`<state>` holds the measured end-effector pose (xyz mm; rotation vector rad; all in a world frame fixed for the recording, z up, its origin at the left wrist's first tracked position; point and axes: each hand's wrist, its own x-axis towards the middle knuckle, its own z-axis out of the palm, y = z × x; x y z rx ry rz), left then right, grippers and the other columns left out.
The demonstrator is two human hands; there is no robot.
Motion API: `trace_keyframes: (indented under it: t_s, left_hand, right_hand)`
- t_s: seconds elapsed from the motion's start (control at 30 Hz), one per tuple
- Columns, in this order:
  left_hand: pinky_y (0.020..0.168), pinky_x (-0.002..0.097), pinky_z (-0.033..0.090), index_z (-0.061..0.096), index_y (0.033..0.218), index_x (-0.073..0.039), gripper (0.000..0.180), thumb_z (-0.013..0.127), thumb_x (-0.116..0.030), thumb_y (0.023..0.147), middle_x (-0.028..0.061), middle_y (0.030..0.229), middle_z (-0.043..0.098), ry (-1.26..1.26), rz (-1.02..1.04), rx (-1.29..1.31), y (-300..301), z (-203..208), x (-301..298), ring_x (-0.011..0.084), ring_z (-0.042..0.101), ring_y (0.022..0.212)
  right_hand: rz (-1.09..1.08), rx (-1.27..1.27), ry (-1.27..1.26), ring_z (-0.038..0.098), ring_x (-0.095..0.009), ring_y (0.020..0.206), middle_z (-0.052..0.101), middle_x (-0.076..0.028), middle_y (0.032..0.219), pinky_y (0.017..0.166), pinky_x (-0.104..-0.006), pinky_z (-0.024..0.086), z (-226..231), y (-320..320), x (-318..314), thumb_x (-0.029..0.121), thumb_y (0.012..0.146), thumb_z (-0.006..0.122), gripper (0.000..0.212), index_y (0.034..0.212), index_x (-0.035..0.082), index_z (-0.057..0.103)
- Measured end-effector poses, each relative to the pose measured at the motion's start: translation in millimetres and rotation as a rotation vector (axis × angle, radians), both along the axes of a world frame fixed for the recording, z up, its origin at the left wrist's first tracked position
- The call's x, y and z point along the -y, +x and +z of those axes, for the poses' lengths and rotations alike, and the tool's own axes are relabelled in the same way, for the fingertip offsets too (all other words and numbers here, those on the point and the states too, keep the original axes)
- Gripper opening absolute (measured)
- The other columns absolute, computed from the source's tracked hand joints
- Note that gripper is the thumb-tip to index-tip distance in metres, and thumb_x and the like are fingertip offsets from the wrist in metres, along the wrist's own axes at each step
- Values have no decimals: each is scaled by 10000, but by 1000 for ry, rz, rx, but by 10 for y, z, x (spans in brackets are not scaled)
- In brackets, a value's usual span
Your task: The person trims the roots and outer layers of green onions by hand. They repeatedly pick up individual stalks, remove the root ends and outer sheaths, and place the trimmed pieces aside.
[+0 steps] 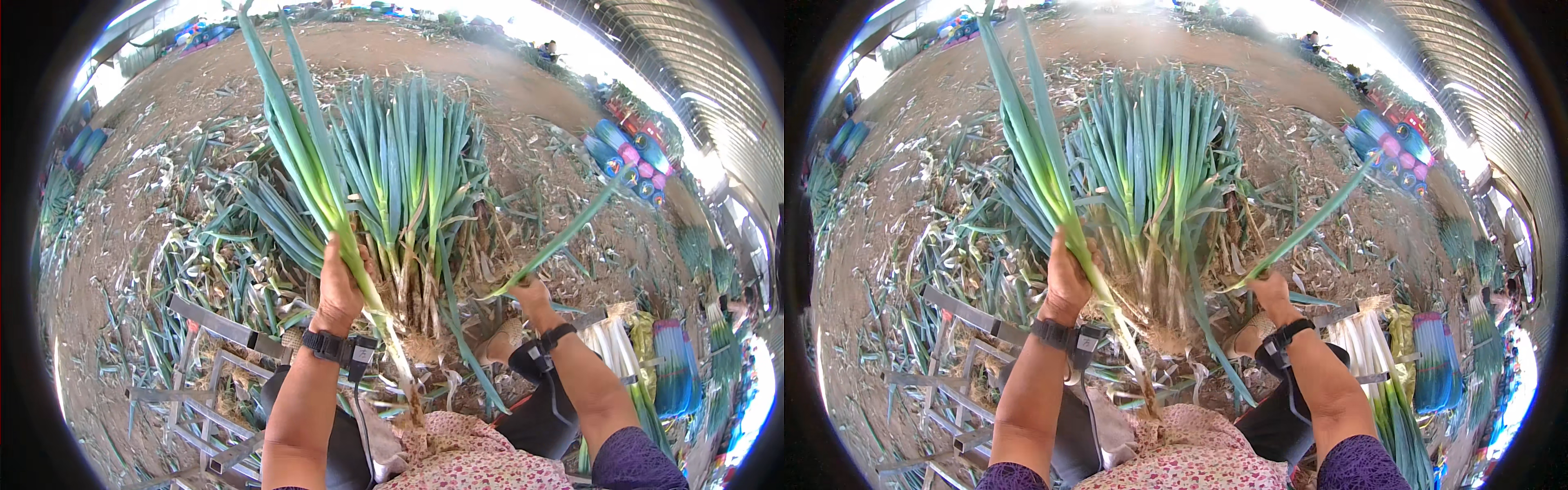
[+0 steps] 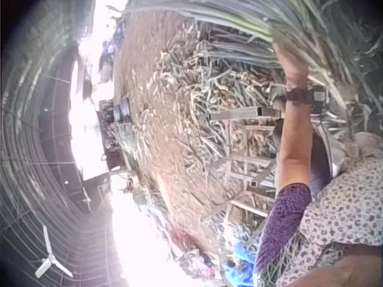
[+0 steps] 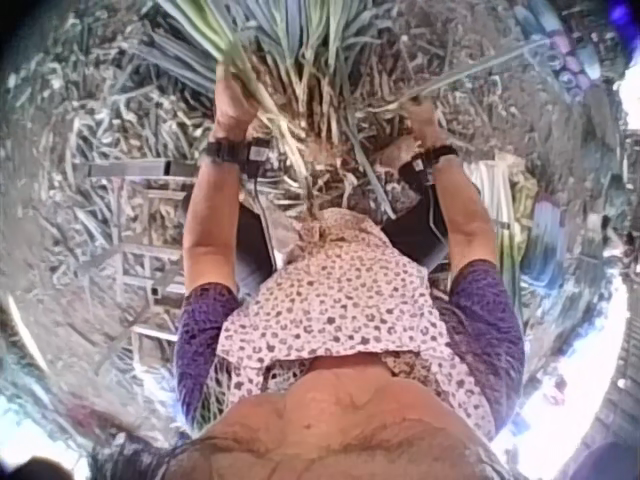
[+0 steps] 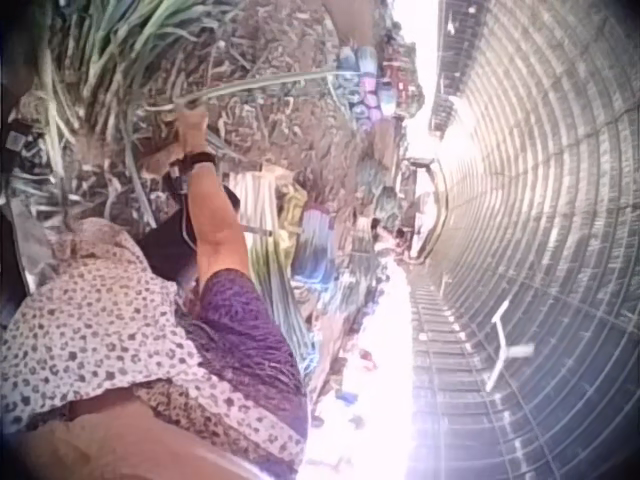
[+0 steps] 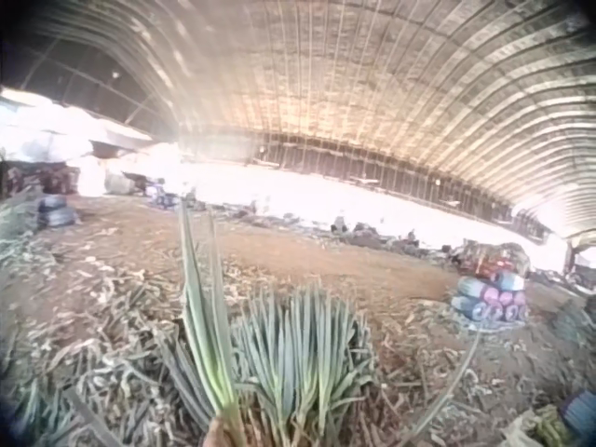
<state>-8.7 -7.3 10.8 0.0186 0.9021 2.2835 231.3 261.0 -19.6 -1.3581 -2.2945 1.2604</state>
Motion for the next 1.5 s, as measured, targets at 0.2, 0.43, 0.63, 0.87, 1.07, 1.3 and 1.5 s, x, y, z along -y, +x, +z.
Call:
trace_keyframes:
  t_s: [0.2, 0.43, 0.63, 0.87, 1.07, 1.3, 1.5]
  left_hand:
    - [680, 319, 441, 504, 1208, -78, 454, 449, -454, 958, 38, 785, 529, 175, -106, -65, 84, -137, -124, 161, 499, 722]
    - [572, 303, 506, 456, 1259, -117, 398, 570, -325, 940, 30, 818, 518, 123, -39, -128, 107, -161, -191, 148, 564, 645]
    - [450, 216, 434, 471, 1185, -101, 334, 567, -307, 941, 1, 787, 529, -134, 204, -267, -73, -141, -68, 81, 501, 549]
    - [431, 203, 443, 471, 1225, -73, 367, 595, -253, 930, 19, 782, 537, -118, 431, -303, -401, 63, 24, 75, 497, 541]
    - [488, 225, 423, 495, 1116, -104, 267, 611, -250, 924, 21, 756, 528, -195, 466, -259, -531, -51, 343, 101, 481, 548]
    - [652, 305, 454, 497, 1175, -81, 457, 529, -464, 928, 35, 835, 515, 361, 4, -111, -203, 40, 72, 158, 496, 708]
    - [757, 370, 463, 459, 1271, -40, 575, 464, -511, 941, 40, 853, 525, 496, -183, -87, -38, 67, 54, 175, 520, 793]
  right_hand:
    - [439, -440, -118, 609, -194, 1024, 638, -129, 1069, 801, -307, 509, 46, -513, 1257, 101, 792, 706, 473, 1231, 9, 553]
    - [517, -657, -103, 604, -171, 938, 636, -51, 1021, 776, -301, 501, -109, -657, 1650, 20, 847, 609, 236, 1083, 15, 606]
    - [398, -468, -799, 585, -149, 869, 634, -57, 958, 768, -285, 484, 227, -122, 1814, 60, 902, 544, 217, 1113, 20, 571]
    - [1287, 791, -63, 616, -366, 827, 635, -203, 857, 771, -395, 484, -1319, 1725, 735, 310, 890, 513, 363, 1041, -9, 597]
    - [628, -23, 247, 596, -354, 1013, 602, -202, 1119, 845, -423, 475, -309, 12, 1350, 280, 823, 663, 441, 1173, 30, 564]
    - [385, -408, 48, 591, -237, 924, 589, -126, 997, 799, -349, 476, -145, -742, 1846, 84, 824, 683, 305, 1077, 62, 513]
    - [413, -562, -30, 595, -219, 876, 591, -116, 937, 759, -319, 480, -166, -747, 1885, 58, 811, 687, 318, 1072, 59, 505]
